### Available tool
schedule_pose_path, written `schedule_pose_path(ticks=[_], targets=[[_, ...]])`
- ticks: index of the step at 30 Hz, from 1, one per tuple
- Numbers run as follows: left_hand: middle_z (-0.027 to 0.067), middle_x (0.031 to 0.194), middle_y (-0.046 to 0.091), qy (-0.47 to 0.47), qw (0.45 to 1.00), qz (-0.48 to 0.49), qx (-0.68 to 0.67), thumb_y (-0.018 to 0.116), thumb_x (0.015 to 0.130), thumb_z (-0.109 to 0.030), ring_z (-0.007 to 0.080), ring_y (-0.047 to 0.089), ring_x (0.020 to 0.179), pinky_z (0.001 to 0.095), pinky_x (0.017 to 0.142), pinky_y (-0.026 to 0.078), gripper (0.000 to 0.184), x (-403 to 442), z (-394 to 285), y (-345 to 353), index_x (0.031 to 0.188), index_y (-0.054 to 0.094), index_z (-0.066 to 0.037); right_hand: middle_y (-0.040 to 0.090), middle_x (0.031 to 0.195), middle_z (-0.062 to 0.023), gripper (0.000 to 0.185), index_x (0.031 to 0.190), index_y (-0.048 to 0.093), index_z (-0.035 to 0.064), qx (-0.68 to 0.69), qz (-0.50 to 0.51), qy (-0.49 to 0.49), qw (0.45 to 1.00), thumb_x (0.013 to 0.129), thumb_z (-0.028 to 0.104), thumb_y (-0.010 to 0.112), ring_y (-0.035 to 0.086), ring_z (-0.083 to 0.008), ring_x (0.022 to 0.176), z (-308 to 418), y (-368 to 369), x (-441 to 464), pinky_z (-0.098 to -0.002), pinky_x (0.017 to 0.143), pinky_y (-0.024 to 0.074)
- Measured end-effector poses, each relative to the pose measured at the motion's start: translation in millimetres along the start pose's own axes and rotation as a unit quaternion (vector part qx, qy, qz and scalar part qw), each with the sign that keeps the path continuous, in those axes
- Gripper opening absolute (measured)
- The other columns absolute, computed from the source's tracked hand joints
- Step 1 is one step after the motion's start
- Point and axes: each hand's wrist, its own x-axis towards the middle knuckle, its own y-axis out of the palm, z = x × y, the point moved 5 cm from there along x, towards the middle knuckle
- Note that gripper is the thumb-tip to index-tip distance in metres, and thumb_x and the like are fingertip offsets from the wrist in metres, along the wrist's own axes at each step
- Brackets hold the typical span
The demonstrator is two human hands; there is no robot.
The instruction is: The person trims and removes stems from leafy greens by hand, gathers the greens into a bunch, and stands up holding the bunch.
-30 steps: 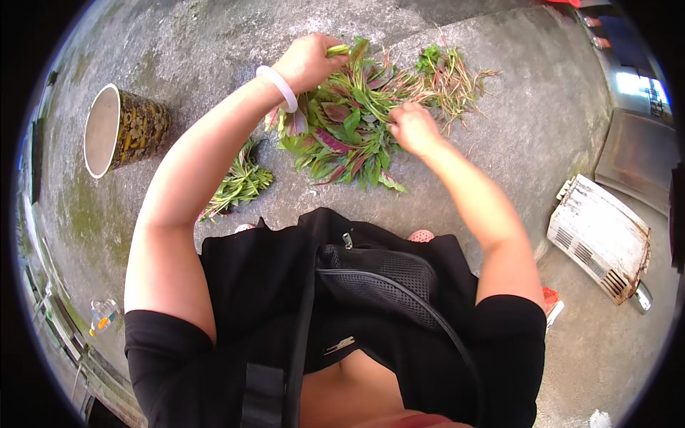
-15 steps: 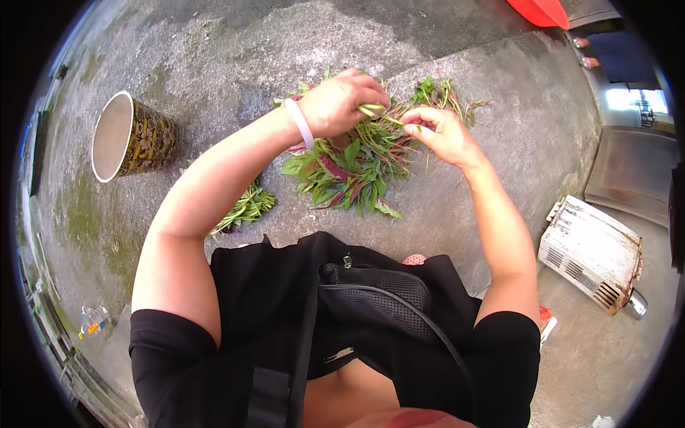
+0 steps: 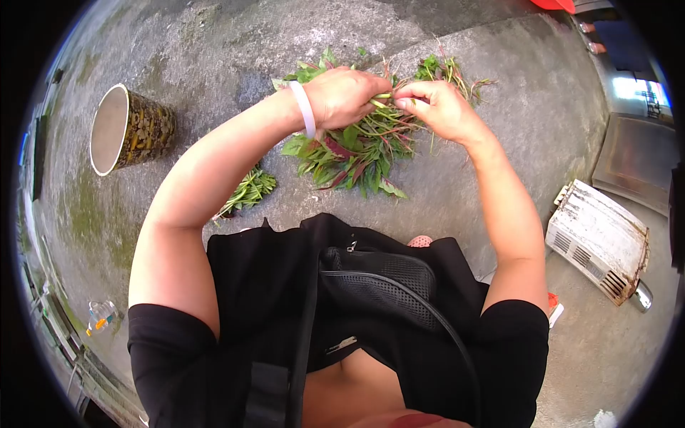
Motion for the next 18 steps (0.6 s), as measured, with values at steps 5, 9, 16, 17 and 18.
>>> schedule_pose_path(ticks=[5,9,16,17,18], targets=[[0.0133,0.086,0.061,-0.095,0.978,-0.015,0.187,0.049,0.077,-0.011,0.0285,0.060,0.085,0.0411,0.077,0.045,0.016,7,8,3,0.091,0.054,-0.004,0.065,0.081,-0.0101,0.010,0.086,0.062,0.0012,-0.169,-0.067,-0.120,0.976,0.080,0.008,0.058,0.063,-0.0200,0.074,34,8,-4,-0.0314,0.067,0.0486],[0.0141,0.091,0.060,-0.244,0.942,-0.044,0.228,0.049,0.081,-0.014,0.0290,0.060,0.088,0.0426,0.081,0.042,0.017,-8,59,-8,0.094,0.053,-0.004,0.065,0.084,-0.0138,0.014,0.088,0.064,0.0023,-0.141,-0.073,-0.080,0.984,0.082,0.012,0.056,0.063,-0.0239,0.077,19,-3,-5,-0.0338,0.071,0.0502],[0.0143,0.093,0.057,-0.138,0.985,-0.044,0.094,0.058,0.077,-0.011,0.0322,0.058,0.086,0.0394,0.078,0.047,0.021,-10,59,23,0.096,0.059,-0.004,0.058,0.105,-0.0134,0.032,0.104,0.060,0.0058,-0.356,0.013,0.010,0.934,0.072,0.009,0.056,0.052,-0.0281,0.102,-91,40,-2,-0.0385,0.092,0.0407],[0.0145,0.093,0.057,-0.131,0.987,-0.045,0.078,0.058,0.077,-0.011,0.0326,0.058,0.086,0.0392,0.077,0.047,0.020,-12,58,31,0.096,0.059,-0.003,0.059,0.094,-0.0148,0.025,0.095,0.062,0.0048,-0.338,0.013,-0.071,0.938,0.074,0.007,0.048,0.055,-0.0287,0.094,-89,64,-5,-0.0410,0.084,0.0453],[0.0148,0.093,0.057,-0.121,0.989,-0.050,0.066,0.058,0.077,-0.011,0.0330,0.058,0.085,0.0389,0.077,0.047,0.020,-11,59,36,0.095,0.060,-0.003,0.057,0.096,-0.0143,0.025,0.096,0.063,0.0071,-0.303,0.032,-0.051,0.951,0.074,0.007,0.049,0.052,-0.0285,0.097,-90,83,-4,-0.0404,0.086,0.0446]])
